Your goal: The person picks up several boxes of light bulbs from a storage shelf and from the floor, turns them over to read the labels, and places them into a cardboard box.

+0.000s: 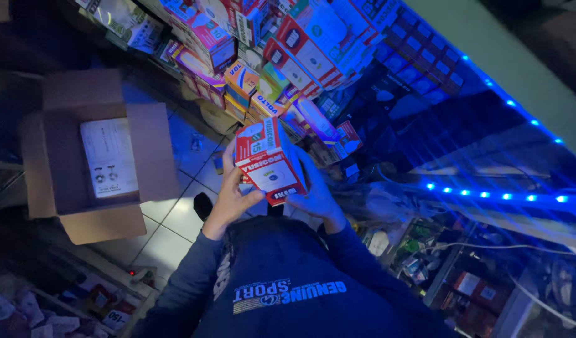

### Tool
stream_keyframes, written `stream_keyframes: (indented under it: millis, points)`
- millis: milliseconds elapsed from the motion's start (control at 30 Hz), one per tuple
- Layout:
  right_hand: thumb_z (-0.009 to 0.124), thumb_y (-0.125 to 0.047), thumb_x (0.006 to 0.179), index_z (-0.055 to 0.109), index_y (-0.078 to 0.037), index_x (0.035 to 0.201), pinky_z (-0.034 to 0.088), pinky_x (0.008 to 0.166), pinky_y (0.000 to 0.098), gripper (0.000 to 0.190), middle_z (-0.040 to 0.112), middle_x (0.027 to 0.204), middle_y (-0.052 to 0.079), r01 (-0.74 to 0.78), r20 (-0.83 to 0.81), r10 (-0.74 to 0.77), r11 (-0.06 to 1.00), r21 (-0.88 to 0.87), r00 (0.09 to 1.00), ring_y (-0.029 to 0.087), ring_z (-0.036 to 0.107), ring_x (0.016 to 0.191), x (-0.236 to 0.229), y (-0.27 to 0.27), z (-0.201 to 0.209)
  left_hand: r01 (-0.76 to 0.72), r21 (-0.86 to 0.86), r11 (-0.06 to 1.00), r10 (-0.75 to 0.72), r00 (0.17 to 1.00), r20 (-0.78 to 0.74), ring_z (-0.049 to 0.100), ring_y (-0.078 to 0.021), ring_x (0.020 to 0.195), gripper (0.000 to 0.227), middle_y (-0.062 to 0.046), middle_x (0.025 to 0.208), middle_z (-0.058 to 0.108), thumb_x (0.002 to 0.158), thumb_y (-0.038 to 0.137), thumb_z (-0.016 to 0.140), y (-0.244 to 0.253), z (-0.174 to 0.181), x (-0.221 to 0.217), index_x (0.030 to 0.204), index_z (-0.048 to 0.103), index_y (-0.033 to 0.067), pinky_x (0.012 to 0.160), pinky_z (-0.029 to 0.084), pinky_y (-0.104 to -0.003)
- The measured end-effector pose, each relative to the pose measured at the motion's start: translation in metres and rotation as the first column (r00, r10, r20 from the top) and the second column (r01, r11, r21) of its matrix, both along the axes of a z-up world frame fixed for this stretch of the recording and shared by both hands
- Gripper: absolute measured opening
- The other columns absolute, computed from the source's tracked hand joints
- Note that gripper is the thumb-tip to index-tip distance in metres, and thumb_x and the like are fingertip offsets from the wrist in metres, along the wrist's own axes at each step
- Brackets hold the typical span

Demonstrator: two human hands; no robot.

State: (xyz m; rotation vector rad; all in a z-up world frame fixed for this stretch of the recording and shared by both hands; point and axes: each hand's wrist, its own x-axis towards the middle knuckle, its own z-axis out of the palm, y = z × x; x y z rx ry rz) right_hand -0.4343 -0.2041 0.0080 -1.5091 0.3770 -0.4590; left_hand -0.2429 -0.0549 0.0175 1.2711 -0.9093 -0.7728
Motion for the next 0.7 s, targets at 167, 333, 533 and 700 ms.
stream_keyframes:
  millis: [167,333,533,700]
  points:
    - [0.085,-0.058,0.079,0.024,-0.002,0.161,0.030,0.126,0.0445,0.117,0.035,0.164,0.013,-0.081,0.001,0.083,0.967,0.243,0.997,0.026,0.035,0.152,-0.020,-0.017,-0.033,-0.020,-0.037,0.999,0.021,1.000,0.010,0.015,-0.0351,0.163,0.087,-0.017,0.171,0.015,0.089,0.068,0.066,-0.002,-0.034,-0.024,0.149,0.053,0.0047,0.129,0.022,-0.050]
    - [0.065,-0.070,0.091,0.032,0.002,0.163,0.032,0.126,0.0434,0.107,0.042,0.163,0.013,-0.156,0.062,0.144,0.943,0.294,0.988,0.025,0.039,0.151,-0.032,-0.018,-0.077,-0.010,0.007,1.000,0.010,1.000,-0.016,0.012,-0.0354,0.166,0.084,-0.018,0.172,0.026,0.092,0.062,0.064,0.011,-0.053,-0.044,0.151,0.052,0.0034,0.132,0.017,-0.050]
    - [0.066,-0.054,0.095,0.026,-0.002,0.163,0.031,0.126,0.0446,0.094,0.038,0.165,0.012,-0.257,0.243,0.126,0.714,0.651,0.962,0.026,0.038,0.152,-0.017,0.013,-0.057,0.090,-0.038,0.995,-0.091,0.996,-0.022,0.018,-0.0388,0.159,0.079,-0.021,0.169,0.011,0.090,0.063,0.066,0.015,-0.018,-0.009,0.142,0.057,0.0042,0.125,0.029,-0.052]
    - [0.071,-0.044,0.093,0.026,-0.002,0.162,0.032,0.124,0.0450,0.092,0.038,0.163,0.012,-0.112,0.157,0.012,0.752,0.650,0.988,0.027,0.039,0.150,0.003,0.022,-0.048,0.074,-0.065,0.995,-0.067,0.993,0.100,0.014,-0.0396,0.163,0.070,-0.022,0.172,0.014,0.092,0.054,0.064,0.011,-0.014,0.014,0.143,0.060,0.0057,0.129,0.021,-0.050]
